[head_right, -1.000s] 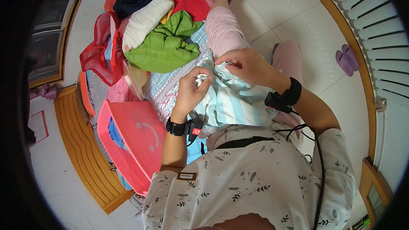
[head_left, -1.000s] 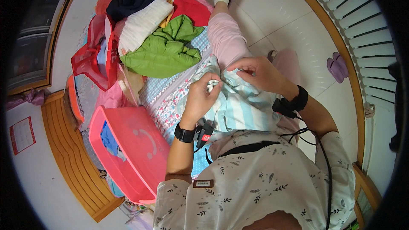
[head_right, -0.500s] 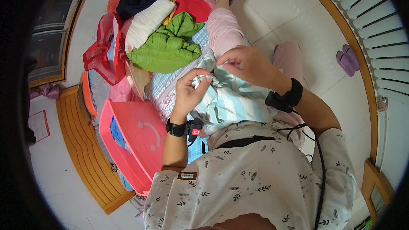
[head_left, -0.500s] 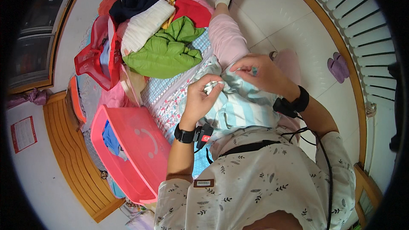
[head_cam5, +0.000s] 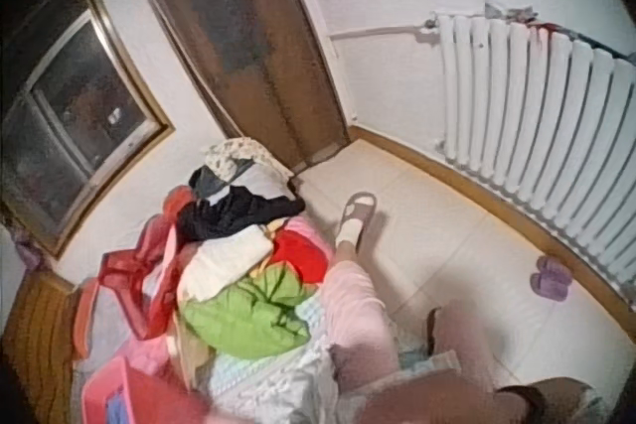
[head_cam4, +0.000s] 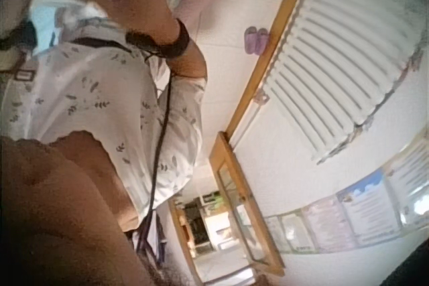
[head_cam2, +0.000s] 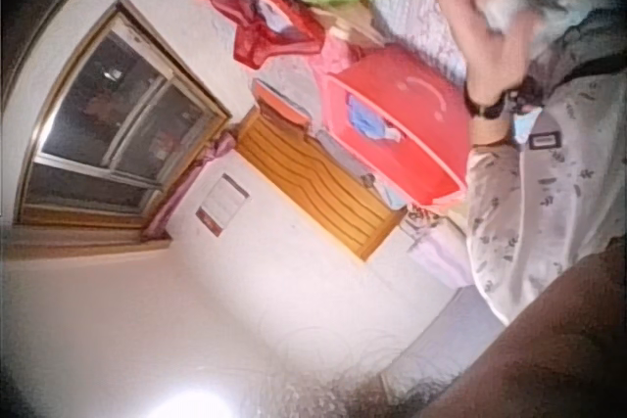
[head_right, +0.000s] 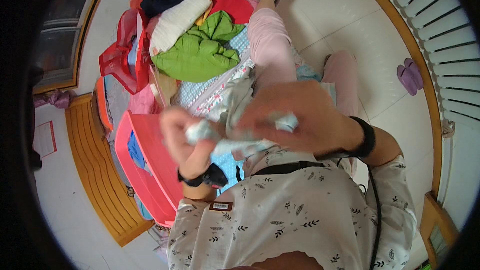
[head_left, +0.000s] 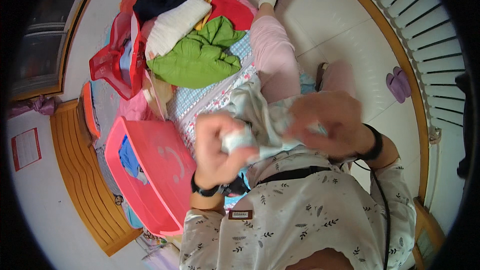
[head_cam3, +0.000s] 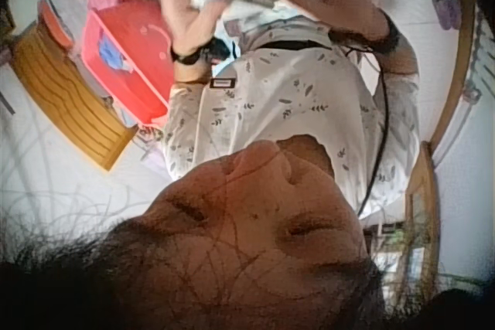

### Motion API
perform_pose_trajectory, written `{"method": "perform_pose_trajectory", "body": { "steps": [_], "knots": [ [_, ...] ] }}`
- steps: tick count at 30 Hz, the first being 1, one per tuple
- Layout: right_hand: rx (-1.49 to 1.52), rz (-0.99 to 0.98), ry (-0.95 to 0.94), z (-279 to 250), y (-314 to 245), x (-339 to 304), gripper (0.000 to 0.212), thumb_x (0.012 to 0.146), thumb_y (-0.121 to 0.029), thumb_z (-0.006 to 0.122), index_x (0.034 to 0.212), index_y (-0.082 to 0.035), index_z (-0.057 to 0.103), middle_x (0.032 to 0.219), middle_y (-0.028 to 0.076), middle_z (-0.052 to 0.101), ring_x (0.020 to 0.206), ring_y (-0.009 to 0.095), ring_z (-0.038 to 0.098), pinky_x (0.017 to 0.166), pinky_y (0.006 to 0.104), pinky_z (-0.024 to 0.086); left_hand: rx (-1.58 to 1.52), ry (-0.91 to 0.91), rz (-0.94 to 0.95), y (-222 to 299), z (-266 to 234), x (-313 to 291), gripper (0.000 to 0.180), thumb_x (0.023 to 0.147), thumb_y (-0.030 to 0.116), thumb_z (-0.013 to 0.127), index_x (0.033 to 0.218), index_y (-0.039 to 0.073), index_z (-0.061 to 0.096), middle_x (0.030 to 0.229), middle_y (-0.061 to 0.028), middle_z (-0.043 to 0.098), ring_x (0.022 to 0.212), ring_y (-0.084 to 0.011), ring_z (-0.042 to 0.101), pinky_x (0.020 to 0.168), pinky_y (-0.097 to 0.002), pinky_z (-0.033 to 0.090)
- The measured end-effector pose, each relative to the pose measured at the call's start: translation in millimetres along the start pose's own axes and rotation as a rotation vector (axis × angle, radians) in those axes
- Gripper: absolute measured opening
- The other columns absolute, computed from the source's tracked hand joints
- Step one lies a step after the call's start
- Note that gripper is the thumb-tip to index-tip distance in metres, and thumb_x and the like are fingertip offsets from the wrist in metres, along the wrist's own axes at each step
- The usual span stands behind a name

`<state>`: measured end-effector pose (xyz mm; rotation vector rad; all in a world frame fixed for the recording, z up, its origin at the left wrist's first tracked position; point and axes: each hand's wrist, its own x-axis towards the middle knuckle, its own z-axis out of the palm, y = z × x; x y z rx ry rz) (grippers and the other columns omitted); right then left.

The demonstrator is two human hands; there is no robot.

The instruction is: The person sits on a bed and folds various garments, including a striped shirt, a white towel, a yellow cloth, a green jacket, and a red item. Each item is folded by hand and placed into a pink plastic bin.

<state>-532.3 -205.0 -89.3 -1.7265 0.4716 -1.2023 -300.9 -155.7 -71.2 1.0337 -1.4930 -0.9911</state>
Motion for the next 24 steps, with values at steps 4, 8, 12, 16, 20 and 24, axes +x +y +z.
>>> {"method": "perform_pose_trajectory", "body": {
  "steps": [4,8,12,16,20,24],
  "knots": [
    [0.121,-0.157,-0.391,-14,-53,6,0.020,0.084,-0.007,0.070,0.104,-0.009,0.071,0.094,0.006,0.067,0.081,0.020,0.067,0.067,0.0298,0.053,-0.631,-0.743,0.291,28,-2,9,0.022,0.087,0.002,0.064,0.099,0.003,0.046,0.076,-0.0174,0.062,0.053,-0.0232,0.058,0.046,-0.0348,0.044],
    [0.245,-0.236,-0.359,6,-59,8,0.022,0.086,-0.009,0.068,0.109,-0.007,0.068,0.100,0.010,0.065,0.087,0.021,0.066,0.071,0.0321,0.055,-0.559,-0.626,0.558,50,14,8,0.036,0.088,0.000,0.064,0.104,0.008,0.033,0.067,-0.0208,0.062,0.046,-0.0203,0.057,0.037,-0.0332,0.041],
    [0.317,-0.242,-0.241,11,-58,-3,0.025,0.089,-0.011,0.066,0.113,-0.005,0.065,0.107,0.013,0.063,0.093,0.023,0.065,0.075,0.0343,0.056,-0.496,-0.650,0.458,55,-11,11,0.023,0.088,0.000,0.062,0.100,0.002,0.042,0.080,-0.0264,0.063,0.056,-0.0283,0.061,0.048,-0.0393,0.049],
    [0.218,-0.170,0.031,-28,-56,-10,0.028,0.091,-0.012,0.063,0.118,-0.002,0.062,0.114,0.017,0.061,0.100,0.024,0.064,0.079,0.0366,0.058,-0.107,-0.429,0.258,52,-57,14,0.011,0.091,-0.001,0.055,0.100,-0.003,0.049,0.092,-0.0287,0.065,0.072,-0.0338,0.066,0.068,-0.0433,0.056],
    [-0.010,0.069,0.455,-103,-49,-11,0.037,0.095,-0.017,0.059,0.130,-0.006,0.053,0.123,0.012,0.058,0.110,0.019,0.059,0.088,0.0304,0.054,0.666,0.068,0.115,47,-119,31,0.016,0.093,-0.007,0.051,0.109,-0.003,0.049,0.099,-0.0186,0.068,0.094,-0.0238,0.066,0.086,-0.0343,0.052],
    [-0.690,0.093,0.683,-155,-47,-21,0.048,0.099,-0.031,0.050,0.137,-0.001,0.047,0.137,0.018,0.048,0.125,0.022,0.052,0.103,0.0297,0.048,0.894,0.319,0.157,44,-187,44,0.024,0.092,-0.013,0.051,0.114,-0.006,0.054,0.108,-0.0145,0.066,0.098,-0.0197,0.065,0.091,-0.0295,0.049]
  ]
}}
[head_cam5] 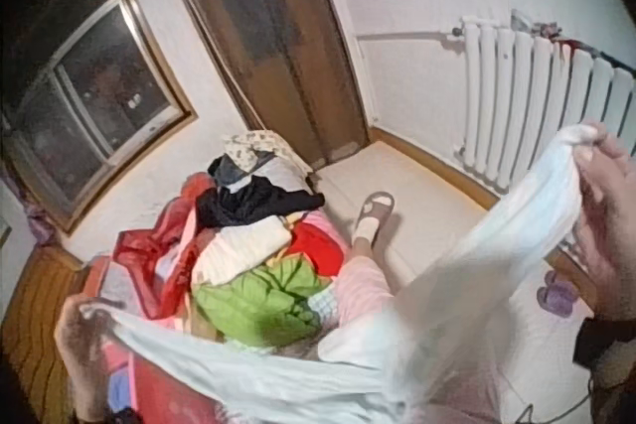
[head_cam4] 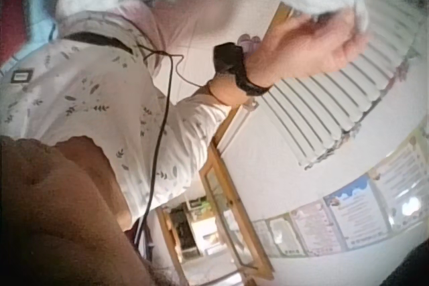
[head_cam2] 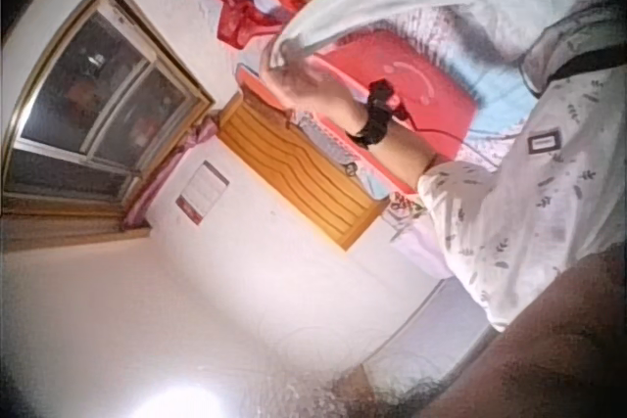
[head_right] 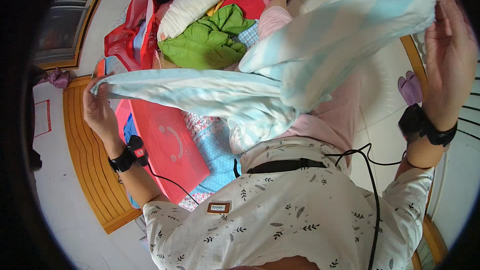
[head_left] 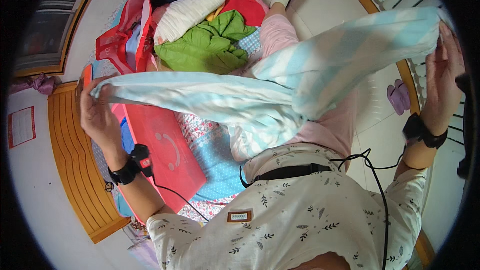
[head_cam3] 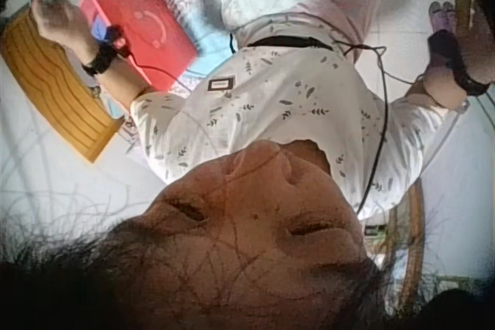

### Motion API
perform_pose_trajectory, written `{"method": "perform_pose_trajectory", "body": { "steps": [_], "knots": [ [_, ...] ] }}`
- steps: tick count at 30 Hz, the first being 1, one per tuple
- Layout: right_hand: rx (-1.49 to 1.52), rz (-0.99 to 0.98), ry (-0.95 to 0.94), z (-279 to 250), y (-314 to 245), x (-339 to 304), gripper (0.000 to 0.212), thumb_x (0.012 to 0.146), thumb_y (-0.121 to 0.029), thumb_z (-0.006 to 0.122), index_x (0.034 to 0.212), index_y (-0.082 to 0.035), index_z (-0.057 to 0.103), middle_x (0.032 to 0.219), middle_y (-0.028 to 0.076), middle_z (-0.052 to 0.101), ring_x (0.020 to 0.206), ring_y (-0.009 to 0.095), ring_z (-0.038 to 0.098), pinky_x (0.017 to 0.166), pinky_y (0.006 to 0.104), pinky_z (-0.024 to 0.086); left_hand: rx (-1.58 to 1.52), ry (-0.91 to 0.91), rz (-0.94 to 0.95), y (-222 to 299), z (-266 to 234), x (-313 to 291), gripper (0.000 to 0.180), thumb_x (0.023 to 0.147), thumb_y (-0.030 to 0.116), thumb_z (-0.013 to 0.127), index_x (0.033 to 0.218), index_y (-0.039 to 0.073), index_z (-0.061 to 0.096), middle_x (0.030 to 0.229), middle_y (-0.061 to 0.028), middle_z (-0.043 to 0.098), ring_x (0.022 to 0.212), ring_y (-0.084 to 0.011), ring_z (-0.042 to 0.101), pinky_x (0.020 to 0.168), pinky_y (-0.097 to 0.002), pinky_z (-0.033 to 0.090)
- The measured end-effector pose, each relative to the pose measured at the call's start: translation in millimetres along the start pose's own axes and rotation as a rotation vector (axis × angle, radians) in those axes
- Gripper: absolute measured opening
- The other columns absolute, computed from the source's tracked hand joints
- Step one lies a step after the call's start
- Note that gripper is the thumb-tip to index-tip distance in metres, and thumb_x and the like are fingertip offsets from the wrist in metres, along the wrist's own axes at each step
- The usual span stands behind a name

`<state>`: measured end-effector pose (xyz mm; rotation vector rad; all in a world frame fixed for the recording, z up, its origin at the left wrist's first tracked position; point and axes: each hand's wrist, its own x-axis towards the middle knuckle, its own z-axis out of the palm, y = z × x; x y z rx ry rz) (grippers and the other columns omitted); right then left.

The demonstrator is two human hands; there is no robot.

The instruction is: The person sits on a bed and folds various garments, including a striped shirt, a white towel, a yellow cloth, a green jacket, and a red item. Each item is folded by hand and placed into a pink plastic bin.

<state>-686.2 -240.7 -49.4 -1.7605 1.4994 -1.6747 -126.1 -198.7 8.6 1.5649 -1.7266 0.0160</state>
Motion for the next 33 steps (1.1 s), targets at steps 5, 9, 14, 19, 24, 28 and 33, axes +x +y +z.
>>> {"method": "perform_pose_trajectory", "body": {
  "steps": [5,9,14,19,24,28,33],
  "knots": [
    [0.200,0.151,0.244,-26,13,18,0.048,0.102,-0.029,0.040,0.138,0.002,0.045,0.138,0.020,0.047,0.122,0.023,0.054,0.100,0.0276,0.048,0.321,0.364,0.121,-37,-43,11,0.011,0.093,0.001,0.061,0.102,-0.004,0.064,0.084,-0.0044,0.065,0.077,-0.0097,0.060,0.069,-0.0255,0.051],
    [0.179,0.136,0.244,-32,21,19,0.043,0.100,-0.025,0.043,0.135,0.000,0.048,0.132,0.017,0.051,0.116,0.021,0.056,0.097,0.0269,0.049,0.206,0.567,0.044,-46,-91,21,0.009,0.095,0.009,0.062,0.095,0.000,0.065,0.076,-0.0014,0.064,0.065,-0.0050,0.054,0.055,-0.0222,0.045],
    [0.192,0.101,0.187,-21,15,14,0.037,0.098,-0.018,0.048,0.131,-0.002,0.051,0.126,0.013,0.055,0.109,0.019,0.058,0.092,0.0260,0.049,-0.157,0.710,0.059,-28,-122,21,0.014,0.095,0.011,0.060,0.105,0.002,0.061,0.096,-0.0105,0.068,0.082,-0.0186,0.068,0.073,-0.0322,0.059],
    [0.246,-0.020,0.020,27,-17,14,0.033,0.096,-0.012,0.052,0.128,-0.004,0.054,0.119,0.009,0.060,0.102,0.017,0.061,0.087,0.0251,0.050,-0.515,0.462,-0.145,14,-60,6,0.026,0.098,0.025,0.051,0.109,0.003,0.059,0.107,-0.0103,0.064,0.092,-0.0198,0.064,0.078,-0.0327,0.055],
    [0.406,-0.211,-0.507,99,-61,-4,0.026,0.094,-0.001,0.050,0.117,-0.002,0.061,0.110,0.005,0.064,0.094,0.011,0.061,0.081,0.0227,0.049,-1.018,-0.061,-0.198,49,66,-16,0.019,0.097,0.023,0.055,0.096,0.005,0.060,0.092,-0.0014,0.057,0.080,-0.0097,0.056,0.066,-0.0239,0.047],
    [0.569,0.096,-0.748,140,-80,-33,0.027,0.089,0.005,0.047,0.110,0.000,0.063,0.099,0.006,0.061,0.078,0.009,0.058,0.068,0.0224,0.046,-0.942,-0.198,-0.232,83,138,-34,0.026,0.078,-0.007,0.073,0.096,0.005,0.059,0.094,0.0004,0.058,0.083,-0.0041,0.055,0.063,-0.0181,0.046],
    [0.465,-0.050,-0.764,152,-75,-46,0.041,0.085,0.007,0.044,0.123,-0.001,0.059,0.100,0.002,0.058,0.064,0.000,0.039,0.059,0.0167,0.033,-1.148,-0.201,-0.332,104,164,-46,0.038,0.081,-0.009,0.070,0.111,0.003,0.051,0.097,-0.0043,0.064,0.088,-0.0076,0.059,0.068,-0.0171,0.048]
  ]
}}
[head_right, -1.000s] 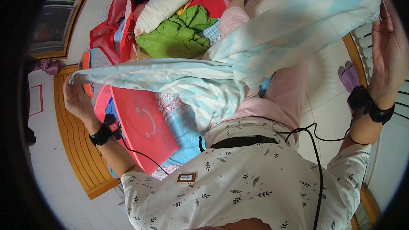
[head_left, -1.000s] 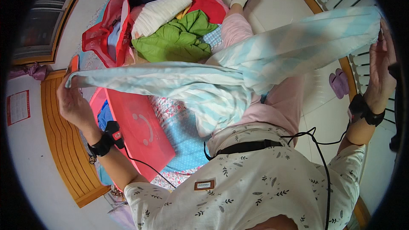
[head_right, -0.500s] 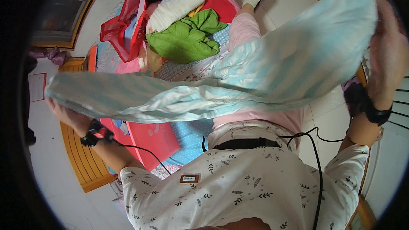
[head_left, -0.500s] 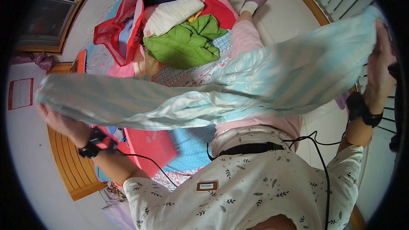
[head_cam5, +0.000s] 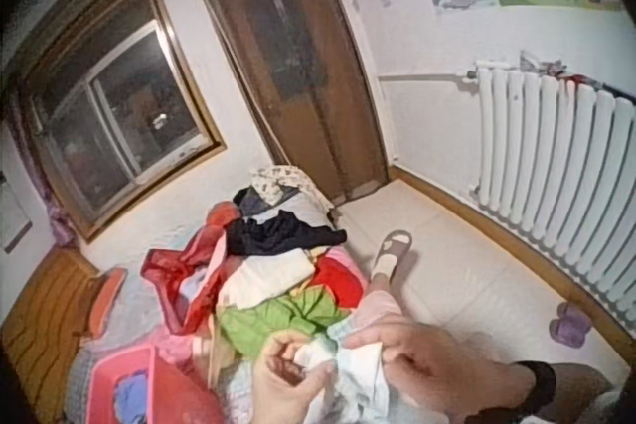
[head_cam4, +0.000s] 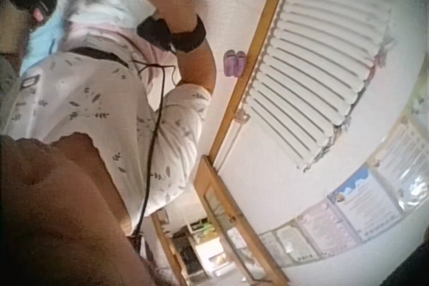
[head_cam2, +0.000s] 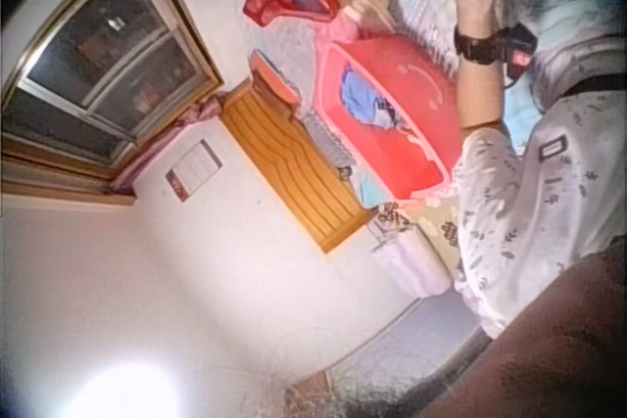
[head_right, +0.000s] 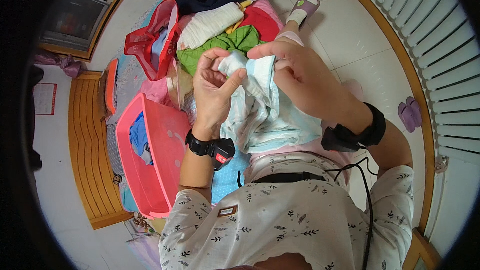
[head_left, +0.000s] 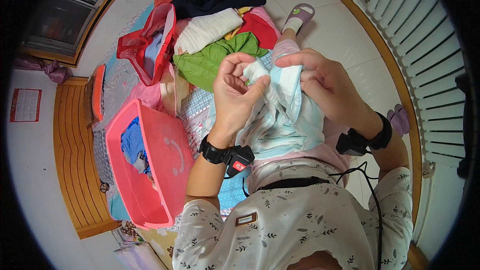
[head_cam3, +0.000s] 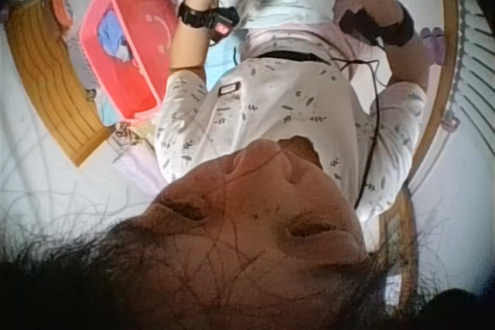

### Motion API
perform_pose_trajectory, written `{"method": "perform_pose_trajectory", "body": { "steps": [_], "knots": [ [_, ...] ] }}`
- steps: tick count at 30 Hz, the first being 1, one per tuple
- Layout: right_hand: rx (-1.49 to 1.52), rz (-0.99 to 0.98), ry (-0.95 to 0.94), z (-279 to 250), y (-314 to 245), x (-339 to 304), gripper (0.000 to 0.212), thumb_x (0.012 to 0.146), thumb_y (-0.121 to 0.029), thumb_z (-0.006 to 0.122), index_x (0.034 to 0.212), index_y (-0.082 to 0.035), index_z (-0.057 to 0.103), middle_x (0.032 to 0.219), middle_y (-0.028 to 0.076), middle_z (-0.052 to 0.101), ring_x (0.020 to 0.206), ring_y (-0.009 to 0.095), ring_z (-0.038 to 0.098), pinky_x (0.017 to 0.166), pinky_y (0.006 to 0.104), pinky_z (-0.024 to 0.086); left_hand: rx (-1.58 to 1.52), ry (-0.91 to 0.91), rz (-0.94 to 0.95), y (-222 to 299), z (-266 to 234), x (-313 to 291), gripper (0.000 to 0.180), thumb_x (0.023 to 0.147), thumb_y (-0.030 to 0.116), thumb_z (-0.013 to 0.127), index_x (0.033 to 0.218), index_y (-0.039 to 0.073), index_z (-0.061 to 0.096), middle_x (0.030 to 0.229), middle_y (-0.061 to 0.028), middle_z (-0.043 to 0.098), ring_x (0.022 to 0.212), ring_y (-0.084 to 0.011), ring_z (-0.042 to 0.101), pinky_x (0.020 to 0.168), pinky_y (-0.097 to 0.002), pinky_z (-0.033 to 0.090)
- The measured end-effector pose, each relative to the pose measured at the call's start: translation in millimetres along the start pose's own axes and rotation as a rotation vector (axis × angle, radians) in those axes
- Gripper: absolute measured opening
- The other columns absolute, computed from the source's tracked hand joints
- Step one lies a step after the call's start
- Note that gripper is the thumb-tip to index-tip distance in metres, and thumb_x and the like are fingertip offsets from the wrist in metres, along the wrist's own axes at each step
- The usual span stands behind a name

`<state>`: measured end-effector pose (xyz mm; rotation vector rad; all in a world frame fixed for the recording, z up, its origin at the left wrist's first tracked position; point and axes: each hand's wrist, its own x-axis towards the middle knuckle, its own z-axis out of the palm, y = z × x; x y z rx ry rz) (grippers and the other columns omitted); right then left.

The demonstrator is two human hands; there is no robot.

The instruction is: The person sits on a bed and folds various garments, including a striped shirt, a white towel, a yellow cloth, a green jacket, and a red item. Each item is folded by hand and placed into a pink plastic bin.

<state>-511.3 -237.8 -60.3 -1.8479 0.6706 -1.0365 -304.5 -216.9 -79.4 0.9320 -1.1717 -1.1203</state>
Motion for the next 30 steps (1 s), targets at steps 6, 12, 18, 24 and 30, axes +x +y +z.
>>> {"method": "perform_pose_trajectory", "body": {
  "steps": [6,12,18,24,30],
  "knots": [
    [-0.034,-0.005,-0.080,4,4,1,0.034,0.088,0.007,0.051,0.121,-0.001,0.058,0.105,0.004,0.062,0.080,0.006,0.058,0.074,0.0200,0.046,-0.192,0.081,-0.069,-7,-6,-9,0.038,0.082,-0.008,0.070,0.114,0.000,0.051,0.098,-0.0094,0.068,0.087,-0.0093,0.063,0.074,-0.0208,0.051],
    [0.084,0.153,-0.025,8,9,5,0.025,0.091,0.003,0.058,0.115,0.000,0.060,0.104,0.007,0.067,0.098,0.012,0.064,0.084,0.0239,0.049,-0.118,0.115,0.008,-7,4,-18,0.028,0.084,-0.005,0.070,0.109,-0.002,0.058,0.097,-0.0061,0.067,0.086,-0.0083,0.062,0.076,-0.0202,0.050],
    [-0.272,-0.223,0.100,10,14,13,0.020,0.086,0.000,0.066,0.105,0.000,0.062,0.099,0.009,0.066,0.085,0.012,0.063,0.078,0.0267,0.050,-0.045,0.130,0.028,-4,11,-23,0.026,0.085,-0.003,0.070,0.110,-0.002,0.060,0.098,-0.0052,0.066,0.089,-0.0079,0.061,0.078,-0.0198,0.049],
    [-0.041,-0.002,0.032,12,7,12,0.014,0.085,-0.003,0.068,0.098,0.001,0.062,0.086,0.008,0.066,0.076,0.014,0.060,0.073,0.0270,0.048,-0.087,0.133,0.054,-3,8,-26,0.023,0.087,-0.002,0.069,0.109,-0.002,0.061,0.100,-0.0050,0.065,0.090,-0.0078,0.061,0.079,-0.0198,0.049],
    [-0.098,-0.083,0.069,19,9,17,0.017,0.086,-0.006,0.067,0.099,0.002,0.061,0.084,0.010,0.065,0.076,0.015,0.060,0.072,0.0283,0.048,-0.120,0.128,0.053,-2,11,-28,0.029,0.088,-0.003,0.067,0.113,-0.001,0.053,0.100,-0.0056,0.064,0.090,-0.0086,0.062,0.079,-0.0205,0.050]
  ]
}}
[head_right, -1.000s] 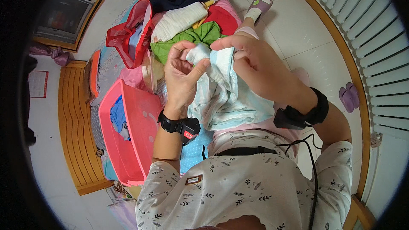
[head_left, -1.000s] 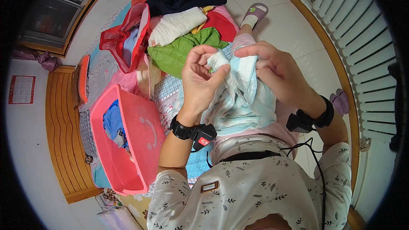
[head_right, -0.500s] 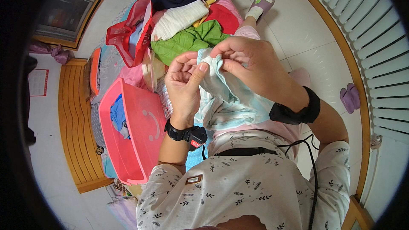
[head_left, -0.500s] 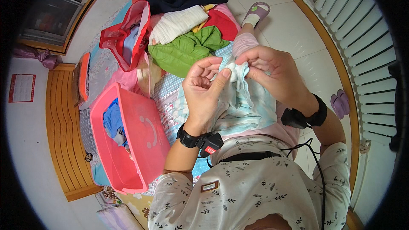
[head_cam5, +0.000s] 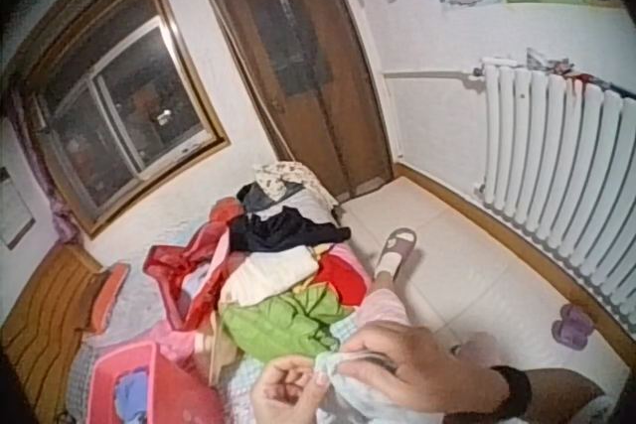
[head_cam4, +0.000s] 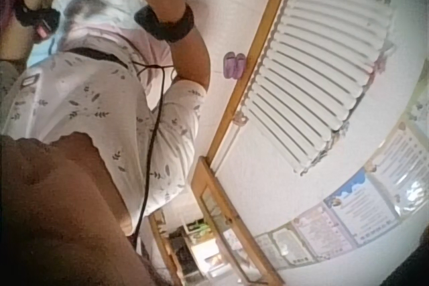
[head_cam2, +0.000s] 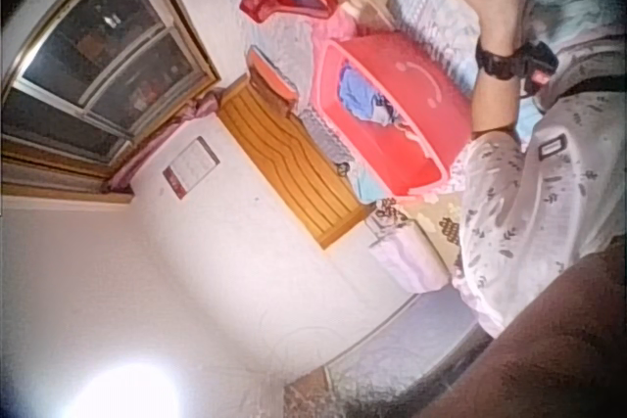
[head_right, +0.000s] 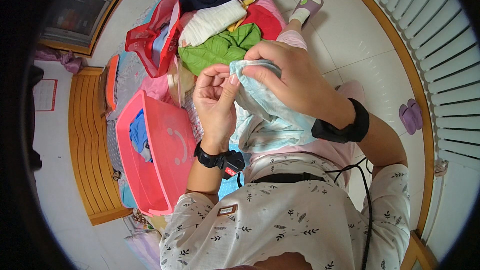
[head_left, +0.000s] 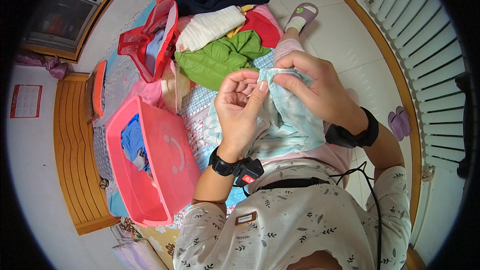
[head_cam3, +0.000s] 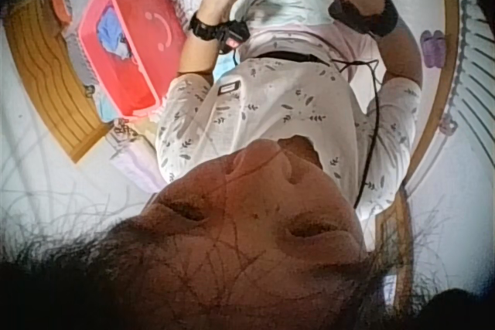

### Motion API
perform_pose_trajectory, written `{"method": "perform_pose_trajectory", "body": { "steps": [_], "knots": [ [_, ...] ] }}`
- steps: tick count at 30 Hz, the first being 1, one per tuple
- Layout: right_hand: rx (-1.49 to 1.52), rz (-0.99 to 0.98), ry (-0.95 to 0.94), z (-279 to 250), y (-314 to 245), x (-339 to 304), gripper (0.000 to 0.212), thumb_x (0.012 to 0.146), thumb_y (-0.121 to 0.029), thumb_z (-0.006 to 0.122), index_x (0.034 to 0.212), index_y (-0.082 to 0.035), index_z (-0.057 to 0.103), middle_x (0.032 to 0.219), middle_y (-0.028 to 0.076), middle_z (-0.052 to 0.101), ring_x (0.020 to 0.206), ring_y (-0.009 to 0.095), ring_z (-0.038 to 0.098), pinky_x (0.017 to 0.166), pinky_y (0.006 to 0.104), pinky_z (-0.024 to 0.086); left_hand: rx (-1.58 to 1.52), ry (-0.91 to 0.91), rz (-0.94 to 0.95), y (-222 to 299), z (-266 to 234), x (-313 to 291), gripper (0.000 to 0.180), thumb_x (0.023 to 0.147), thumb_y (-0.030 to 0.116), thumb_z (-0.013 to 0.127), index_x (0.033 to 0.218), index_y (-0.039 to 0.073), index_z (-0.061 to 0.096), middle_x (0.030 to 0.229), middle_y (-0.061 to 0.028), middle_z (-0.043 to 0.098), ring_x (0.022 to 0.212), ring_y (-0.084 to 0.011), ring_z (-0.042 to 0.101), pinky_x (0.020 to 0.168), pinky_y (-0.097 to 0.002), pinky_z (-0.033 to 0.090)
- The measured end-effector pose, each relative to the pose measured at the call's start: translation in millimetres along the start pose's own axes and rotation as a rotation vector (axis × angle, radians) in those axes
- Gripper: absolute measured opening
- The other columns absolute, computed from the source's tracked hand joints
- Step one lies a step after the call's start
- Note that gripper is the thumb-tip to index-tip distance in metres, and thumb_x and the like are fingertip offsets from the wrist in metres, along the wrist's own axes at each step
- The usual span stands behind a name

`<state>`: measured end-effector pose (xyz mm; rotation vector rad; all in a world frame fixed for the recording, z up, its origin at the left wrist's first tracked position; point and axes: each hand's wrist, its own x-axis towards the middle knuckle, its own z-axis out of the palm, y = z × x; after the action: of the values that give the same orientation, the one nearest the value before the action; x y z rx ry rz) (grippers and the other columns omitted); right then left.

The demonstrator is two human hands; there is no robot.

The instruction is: The person sits on a bed and folds various garments, including a striped shirt, a white towel, a yellow cloth, a green jacket, and a red item. Each item is folded by hand and placed into a pink plastic bin.

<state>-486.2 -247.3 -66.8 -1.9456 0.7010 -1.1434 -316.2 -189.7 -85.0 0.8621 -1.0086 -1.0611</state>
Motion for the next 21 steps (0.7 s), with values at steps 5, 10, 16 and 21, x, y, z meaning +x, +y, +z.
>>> {"method": "perform_pose_trajectory", "body": {
  "steps": [5,10,16,21],
  "knots": [
    [-0.046,0.052,-0.024,2,0,2,0.016,0.086,-0.006,0.068,0.097,0.002,0.060,0.088,0.012,0.065,0.079,0.020,0.062,0.074,0.0297,0.048,-0.020,-0.056,0.068,-1,1,-1,0.038,0.088,-0.007,0.064,0.118,0.001,0.043,0.104,-0.0073,0.061,0.093,-0.0101,0.060,0.079,-0.0211,0.050],
    [-0.073,-0.068,-0.080,1,-1,7,0.016,0.080,-0.005,0.070,0.088,0.001,0.057,0.095,0.013,0.063,0.089,0.025,0.061,0.078,0.0320,0.048,0.058,-0.078,0.100,1,-1,1,0.038,0.088,-0.009,0.063,0.118,0.001,0.042,0.104,-0.0072,0.056,0.095,-0.0108,0.058,0.080,-0.0217,0.049],
    [-0.155,-0.240,-0.137,2,7,18,0.022,0.077,-0.020,0.074,0.089,-0.010,0.058,0.085,0.000,0.062,0.075,0.020,0.061,0.080,0.0413,0.029,0.150,-0.159,0.178,8,-5,5,0.036,0.087,-0.009,0.062,0.113,0.003,0.040,0.106,-0.0079,0.051,0.093,-0.0105,0.056,0.078,-0.0219,0.049],
    [-0.123,-0.189,-0.182,4,7,19,0.016,0.078,-0.017,0.073,0.085,-0.010,0.061,0.080,0.002,0.061,0.071,0.018,0.059,0.078,0.0398,0.032,0.123,-0.179,0.031,3,-12,3,0.042,0.083,-0.011,0.064,0.114,0.004,0.040,0.106,-0.0058,0.050,0.088,-0.0079,0.056,0.071,-0.0192,0.050]
  ]
}}
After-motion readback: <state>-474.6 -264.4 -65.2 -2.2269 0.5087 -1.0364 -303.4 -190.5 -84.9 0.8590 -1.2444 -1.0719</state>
